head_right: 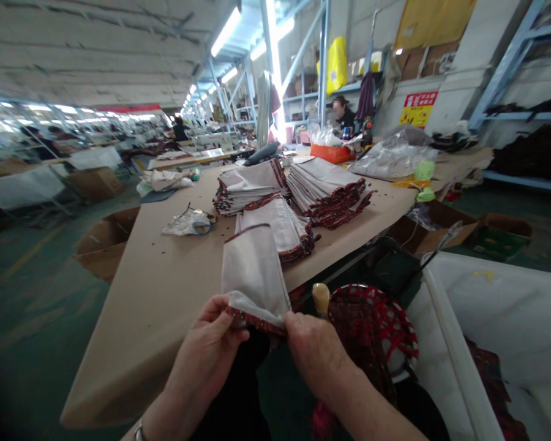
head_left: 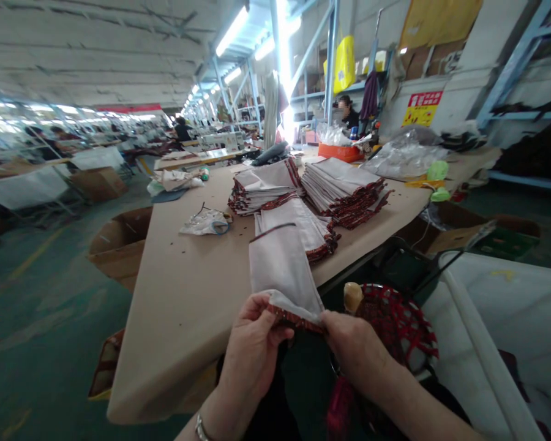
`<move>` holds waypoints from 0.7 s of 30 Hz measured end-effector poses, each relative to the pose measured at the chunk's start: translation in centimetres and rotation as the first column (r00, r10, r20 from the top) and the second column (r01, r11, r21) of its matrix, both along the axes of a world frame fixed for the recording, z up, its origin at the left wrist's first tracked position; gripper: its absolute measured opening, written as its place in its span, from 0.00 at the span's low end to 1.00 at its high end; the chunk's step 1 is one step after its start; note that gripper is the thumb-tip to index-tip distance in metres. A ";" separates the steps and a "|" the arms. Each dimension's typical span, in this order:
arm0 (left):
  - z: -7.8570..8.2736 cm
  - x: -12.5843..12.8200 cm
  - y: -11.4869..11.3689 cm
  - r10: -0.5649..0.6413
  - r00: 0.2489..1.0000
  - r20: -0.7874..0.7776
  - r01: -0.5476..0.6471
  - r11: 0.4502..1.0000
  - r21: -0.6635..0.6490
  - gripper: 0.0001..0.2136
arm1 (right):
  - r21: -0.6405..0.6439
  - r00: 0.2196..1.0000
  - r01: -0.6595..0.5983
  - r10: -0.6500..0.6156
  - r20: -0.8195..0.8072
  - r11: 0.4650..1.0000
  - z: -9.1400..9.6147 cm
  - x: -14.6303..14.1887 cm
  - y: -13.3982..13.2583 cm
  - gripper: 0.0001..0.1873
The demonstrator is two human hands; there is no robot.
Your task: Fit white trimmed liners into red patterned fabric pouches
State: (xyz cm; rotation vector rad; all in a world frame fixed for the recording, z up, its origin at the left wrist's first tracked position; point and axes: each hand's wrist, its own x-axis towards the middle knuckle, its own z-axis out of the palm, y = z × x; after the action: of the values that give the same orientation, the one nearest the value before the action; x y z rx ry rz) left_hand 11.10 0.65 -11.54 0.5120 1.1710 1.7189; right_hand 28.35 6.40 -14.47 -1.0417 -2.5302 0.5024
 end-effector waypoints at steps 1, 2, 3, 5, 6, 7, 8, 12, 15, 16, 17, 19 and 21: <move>-0.2 0.7 -0.4 -0.028 0.996 0.079 0.029 0.999 -0.014 0.14 | -0.108 0.998 0.009 -0.016 -0.064 0.994 -1.5 0.4 -0.5 0.11; -0.6 1.3 -0.6 -0.036 0.992 0.117 0.040 0.999 -0.027 0.15 | -0.248 0.981 0.013 -0.060 -0.184 0.969 -2.7 0.7 -0.8 0.09; -1.3 1.8 -0.8 -0.029 0.993 0.112 0.034 0.998 -0.044 0.15 | -0.397 0.934 -0.002 -0.140 -0.328 0.918 -3.7 0.9 -1.0 0.09; -3.1 2.9 -1.3 -0.070 0.998 -0.008 0.068 0.992 -0.103 0.13 | -0.617 0.758 -0.090 -0.348 -0.552 0.782 -4.8 1.2 -1.1 0.10; -4.0 3.4 -1.5 -0.148 0.986 -0.084 0.134 0.980 -0.149 0.13 | -0.691 0.651 -0.152 -0.455 -0.608 0.706 -5.1 1.3 -1.2 0.11; -4.8 3.8 -1.8 -0.261 0.956 -0.134 0.231 0.951 -0.204 0.13 | -0.753 0.559 -0.219 -0.553 -0.618 0.621 -5.1 1.3 -1.2 0.13; -5.3 4.3 -2.1 -0.378 0.916 -0.134 0.338 0.908 -0.249 0.15 | -0.805 0.504 -0.288 -0.633 -0.588 0.518 -5.2 1.4 -1.4 0.14; -4.5 5.0 -2.5 -0.511 0.845 0.160 0.534 0.826 -0.182 0.15 | -0.853 0.572 -0.482 -0.665 -0.480 0.201 -5.0 2.7 -2.9 0.17; -3.7 5.0 -1.5 -0.499 0.814 0.299 0.568 0.791 -0.226 0.16 | -0.827 0.680 -0.483 -0.472 -0.561 0.288 -4.6 4.5 -4.3 0.20; -3.7 5.2 -1.1 -0.506 0.798 0.327 0.590 0.767 -0.252 0.16 | -0.820 0.695 -0.481 -0.435 -0.573 0.311 -4.1 5.1 -4.5 0.23; -3.8 5.5 -0.6 -0.517 0.779 0.355 0.614 0.744 -0.265 0.16 | -0.810 0.698 -0.490 -0.411 -0.586 0.324 -3.3 5.5 -4.6 0.26; -3.8 6.2 0.6 -0.563 0.725 0.396 0.671 0.707 -0.225 0.15 | -0.766 0.659 -0.529 -0.392 -0.642 0.365 -1.3 6.2 -4.1 0.36; -3.4 6.8 2.5 -0.618 0.680 0.396 0.702 0.705 -0.105 0.12 | -0.704 0.556 -0.570 -0.432 -0.710 0.424 1.2 6.4 -2.5 0.41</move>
State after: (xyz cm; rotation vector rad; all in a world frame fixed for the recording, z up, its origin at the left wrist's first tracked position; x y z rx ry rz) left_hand 17.91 3.13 -14.94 0.4008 0.7880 0.9453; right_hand 34.72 3.86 -13.29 -0.5910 -1.2171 2.0426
